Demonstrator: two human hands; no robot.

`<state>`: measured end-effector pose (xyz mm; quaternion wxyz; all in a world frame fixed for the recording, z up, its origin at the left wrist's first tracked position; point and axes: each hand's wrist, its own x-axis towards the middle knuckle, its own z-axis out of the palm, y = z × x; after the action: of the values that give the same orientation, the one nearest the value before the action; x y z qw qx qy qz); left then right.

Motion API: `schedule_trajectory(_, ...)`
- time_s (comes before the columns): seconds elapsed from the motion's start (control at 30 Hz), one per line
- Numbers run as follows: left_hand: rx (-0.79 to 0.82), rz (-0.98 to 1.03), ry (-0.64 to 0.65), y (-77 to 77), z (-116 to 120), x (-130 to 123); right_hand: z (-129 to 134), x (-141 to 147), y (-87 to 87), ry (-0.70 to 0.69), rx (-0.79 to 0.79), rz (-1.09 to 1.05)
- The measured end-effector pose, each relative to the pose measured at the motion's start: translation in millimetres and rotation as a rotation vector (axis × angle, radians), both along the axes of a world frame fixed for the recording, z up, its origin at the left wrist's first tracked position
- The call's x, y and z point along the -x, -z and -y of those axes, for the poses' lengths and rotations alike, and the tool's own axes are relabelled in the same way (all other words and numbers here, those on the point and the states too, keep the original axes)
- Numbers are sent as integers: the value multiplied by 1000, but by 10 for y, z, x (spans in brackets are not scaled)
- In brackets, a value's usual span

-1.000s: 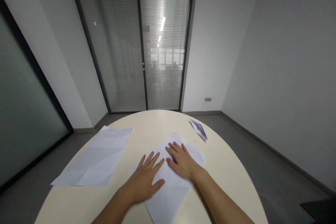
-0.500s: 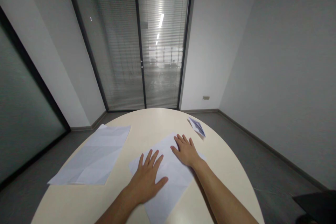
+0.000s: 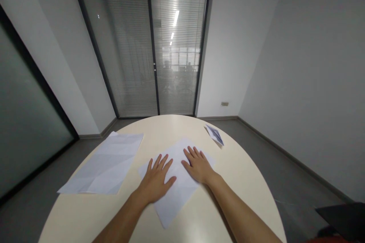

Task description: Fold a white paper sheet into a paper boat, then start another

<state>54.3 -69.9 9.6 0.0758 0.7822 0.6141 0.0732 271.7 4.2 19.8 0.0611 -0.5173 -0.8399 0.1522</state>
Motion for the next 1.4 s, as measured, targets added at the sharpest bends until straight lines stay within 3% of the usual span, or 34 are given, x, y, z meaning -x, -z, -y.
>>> schedule_trajectory(0.2, 4, 8, -25, -22, 31, -22, -85, -90, 18, 198, -62, 88)
schedule_trajectory(0.33, -22, -3, -98, -5, 39, -67, 14, -18, -36, 100, -124, 7)
schedule_trajectory(0.5, -65, -18, -168, 45, 27, -88, 45, 15, -16, -15, -14, -36)
schedule_trajectory(0.83, -82, -44, -242, 75, 27, -93, -126, -98, 71, 224, -45, 57)
schedule_trajectory(1.1, -117, -66, -362, 104, 16, -153, -3, -22, 21, -8, -46, -28)
schedule_trajectory(1.4, -102, -26, -360, 138, -18, -138, 12, -64, 4, -87, 22, 9)
